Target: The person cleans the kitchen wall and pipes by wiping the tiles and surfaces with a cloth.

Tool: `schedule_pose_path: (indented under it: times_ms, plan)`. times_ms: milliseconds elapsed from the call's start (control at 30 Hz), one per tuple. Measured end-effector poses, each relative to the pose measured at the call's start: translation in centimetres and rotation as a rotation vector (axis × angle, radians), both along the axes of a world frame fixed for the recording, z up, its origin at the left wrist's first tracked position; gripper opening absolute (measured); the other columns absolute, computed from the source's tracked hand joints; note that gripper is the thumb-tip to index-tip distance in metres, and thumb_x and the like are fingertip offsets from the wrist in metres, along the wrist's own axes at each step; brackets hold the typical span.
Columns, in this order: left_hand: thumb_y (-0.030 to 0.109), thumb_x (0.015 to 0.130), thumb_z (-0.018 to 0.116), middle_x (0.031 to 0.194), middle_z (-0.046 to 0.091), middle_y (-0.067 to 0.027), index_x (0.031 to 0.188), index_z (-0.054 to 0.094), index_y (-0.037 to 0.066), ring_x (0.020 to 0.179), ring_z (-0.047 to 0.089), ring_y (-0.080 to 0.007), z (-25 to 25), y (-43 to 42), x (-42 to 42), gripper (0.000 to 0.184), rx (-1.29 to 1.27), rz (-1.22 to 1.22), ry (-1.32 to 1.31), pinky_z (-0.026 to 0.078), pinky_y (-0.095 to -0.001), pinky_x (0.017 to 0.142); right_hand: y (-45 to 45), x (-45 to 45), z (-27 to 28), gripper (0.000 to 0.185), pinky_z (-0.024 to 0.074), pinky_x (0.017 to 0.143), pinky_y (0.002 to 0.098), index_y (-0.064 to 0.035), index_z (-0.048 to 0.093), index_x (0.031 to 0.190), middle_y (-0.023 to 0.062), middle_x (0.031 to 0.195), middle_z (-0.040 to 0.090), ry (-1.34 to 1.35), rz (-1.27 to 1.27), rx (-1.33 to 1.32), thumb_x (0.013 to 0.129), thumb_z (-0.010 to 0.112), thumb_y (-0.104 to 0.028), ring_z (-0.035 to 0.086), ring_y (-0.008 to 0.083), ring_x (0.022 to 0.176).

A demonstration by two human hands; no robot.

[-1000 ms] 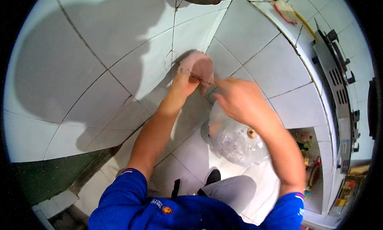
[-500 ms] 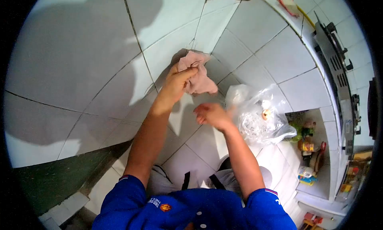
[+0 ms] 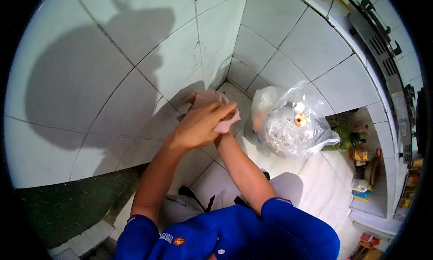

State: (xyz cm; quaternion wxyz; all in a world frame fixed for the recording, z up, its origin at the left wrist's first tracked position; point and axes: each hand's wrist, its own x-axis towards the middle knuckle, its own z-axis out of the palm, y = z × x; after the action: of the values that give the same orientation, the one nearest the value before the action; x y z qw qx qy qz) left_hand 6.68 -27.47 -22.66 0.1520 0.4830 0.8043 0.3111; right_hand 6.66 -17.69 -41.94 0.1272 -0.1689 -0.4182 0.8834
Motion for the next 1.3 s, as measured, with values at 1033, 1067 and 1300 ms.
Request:
schedule_pose_path:
  times_ms: [1033,1067,1300]
  plan:
    - [-0.001,0.083,0.071,0.112,0.072,-0.0141,0.111,0.071,0.001,0.105,0.069,-0.0269,-4.7,-9.7,-1.7,0.029,0.309,0.665,0.154,0.053,-0.0369,0.094,6.8,-15.8,-3.8,0.046,0.0408,0.103,0.0440,-0.0054,0.049,0.134,0.0114,0.131,0.054,-0.099,-0.343,1.179,0.098,0.051,-0.035,0.051,0.0289,0.121]
    - [-0.001,0.083,0.071,0.112,0.072,-0.0141,0.111,0.071,0.001,0.105,0.069,-0.0269,-4.7,-9.8,-1.8,0.029,0.320,0.668,0.157,0.053,-0.0369,0.094,7.0,-15.9,-4.0,0.046,0.0408,0.103,0.0439,-0.0053,0.049,0.134,0.0115,0.131,0.054,-0.098,-0.363,1.181,0.098,0.051,-0.034,0.051,0.0289,0.120]
    - [0.002,0.085,0.069,0.110,0.072,-0.0149,0.110,0.070,0.002,0.103,0.070,-0.0282,-4.4,-9.9,-1.6,0.025,0.280,0.631,0.184,0.055,-0.0368,0.090,8.7,-18.7,-1.2,0.044,0.0410,0.102,0.0434,-0.0041,0.049,0.133,0.0119,0.130,0.055,-0.056,-0.579,1.124,0.098,0.051,-0.032,0.051,0.0290,0.119]
